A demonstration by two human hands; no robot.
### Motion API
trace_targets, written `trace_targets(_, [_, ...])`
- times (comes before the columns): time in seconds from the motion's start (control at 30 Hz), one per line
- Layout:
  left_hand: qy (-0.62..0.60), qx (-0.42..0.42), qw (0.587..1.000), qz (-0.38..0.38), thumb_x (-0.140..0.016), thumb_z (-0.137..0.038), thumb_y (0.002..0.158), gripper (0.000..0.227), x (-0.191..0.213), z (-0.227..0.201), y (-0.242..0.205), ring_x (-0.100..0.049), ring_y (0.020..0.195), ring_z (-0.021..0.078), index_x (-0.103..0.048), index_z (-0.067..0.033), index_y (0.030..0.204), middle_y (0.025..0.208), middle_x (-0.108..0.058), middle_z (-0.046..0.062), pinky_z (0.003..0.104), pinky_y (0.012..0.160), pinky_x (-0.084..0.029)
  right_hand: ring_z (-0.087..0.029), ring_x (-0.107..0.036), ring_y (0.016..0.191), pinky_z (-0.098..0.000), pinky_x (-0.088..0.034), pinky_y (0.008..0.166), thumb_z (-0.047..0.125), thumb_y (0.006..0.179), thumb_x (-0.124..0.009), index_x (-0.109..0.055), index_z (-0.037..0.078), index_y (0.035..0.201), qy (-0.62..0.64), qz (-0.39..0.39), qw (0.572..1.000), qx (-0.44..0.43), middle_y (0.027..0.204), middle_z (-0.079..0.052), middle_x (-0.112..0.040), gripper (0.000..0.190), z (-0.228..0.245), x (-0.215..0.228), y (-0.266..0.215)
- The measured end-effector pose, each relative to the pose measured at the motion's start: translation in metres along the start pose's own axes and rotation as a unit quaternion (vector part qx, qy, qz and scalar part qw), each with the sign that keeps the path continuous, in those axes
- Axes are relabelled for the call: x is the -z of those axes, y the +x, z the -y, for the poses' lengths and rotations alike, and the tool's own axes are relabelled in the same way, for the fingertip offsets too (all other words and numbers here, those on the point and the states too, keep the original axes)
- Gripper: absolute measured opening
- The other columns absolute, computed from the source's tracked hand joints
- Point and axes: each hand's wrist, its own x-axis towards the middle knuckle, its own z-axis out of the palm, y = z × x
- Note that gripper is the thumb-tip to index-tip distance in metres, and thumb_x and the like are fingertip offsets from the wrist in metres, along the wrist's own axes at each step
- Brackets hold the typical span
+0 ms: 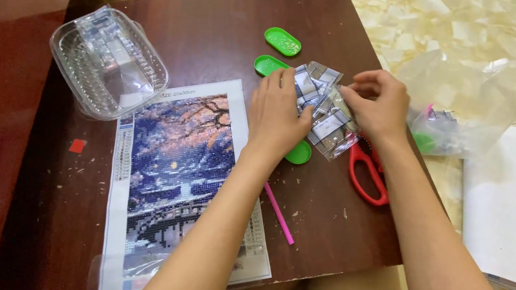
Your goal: A person is engaged in diamond painting, picking up small resin beads from a tray using a specialized pen and placing them onto a coded adhesive canvas.
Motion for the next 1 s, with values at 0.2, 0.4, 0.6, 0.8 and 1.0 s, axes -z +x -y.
trace_targets(0.2, [0.007,0.028,1.000,0.009,-0.083,-0.033,0.071,0.078,-0.014,0.003,-0.003,-0.054,0.124,0.0433,-0.049,0.0035,0.132,0.129,-0.056,0.026,0.053,0.104,-0.041,-0.004,-0.068,0.078,-0.0210,-0.055,0.072,0.015,0.074,-0.077,-0.069,0.020,0.099,0.048,-0.010,0.998,-0.026,0.082,0.006,-0.073,0.027,-0.005,-0.007,0.006])
trace_targets(0.4, [0.016,0.004,1.000,0.009,-0.087,-0.043,0.064,0.084,-0.016,-0.005,-0.006,-0.055,0.124,0.0404,-0.054,0.0009,0.128,0.129,-0.057,0.023,0.052,0.104,-0.041,-0.007,-0.068,0.084,-0.0222,-0.057,0.076,0.005,0.082,-0.077,-0.066,0.010,0.108,0.152,-0.027,0.988,-0.029,0.092,-0.003,-0.072,0.029,-0.006,0.005,0.000])
trace_targets(0.6, [0.023,0.000,1.000,0.018,-0.085,-0.035,0.069,0.074,-0.027,-0.007,-0.006,-0.056,0.123,0.0382,-0.054,-0.0008,0.127,0.128,-0.057,0.022,0.051,0.103,-0.042,-0.007,-0.070,0.079,-0.0193,-0.058,0.073,0.001,0.085,-0.075,-0.063,0.011,0.107,0.186,-0.071,0.979,-0.033,0.091,-0.003,-0.070,0.026,-0.008,0.015,0.000])
trace_targets(0.8, [0.020,0.004,1.000,0.019,-0.084,-0.032,0.070,0.069,-0.023,-0.009,-0.007,-0.056,0.124,0.0379,-0.055,-0.0013,0.125,0.127,-0.058,0.021,0.051,0.103,-0.042,-0.009,-0.072,0.079,-0.0205,-0.059,0.072,0.001,0.086,-0.076,-0.063,0.010,0.108,0.183,-0.090,0.979,-0.020,0.092,-0.004,-0.070,0.027,-0.019,0.020,0.007])
trace_targets(1.0, [-0.074,-0.010,0.995,-0.072,-0.076,-0.023,0.080,0.042,0.004,-0.019,-0.006,-0.064,0.106,0.0344,-0.062,-0.0021,0.115,0.114,-0.063,0.016,0.046,0.088,-0.049,-0.010,-0.072,0.080,-0.0210,-0.060,0.074,-0.001,0.091,-0.075,-0.062,0.011,0.112,0.204,-0.123,0.970,0.059,0.095,-0.004,-0.069,0.027,0.000,0.046,-0.001])
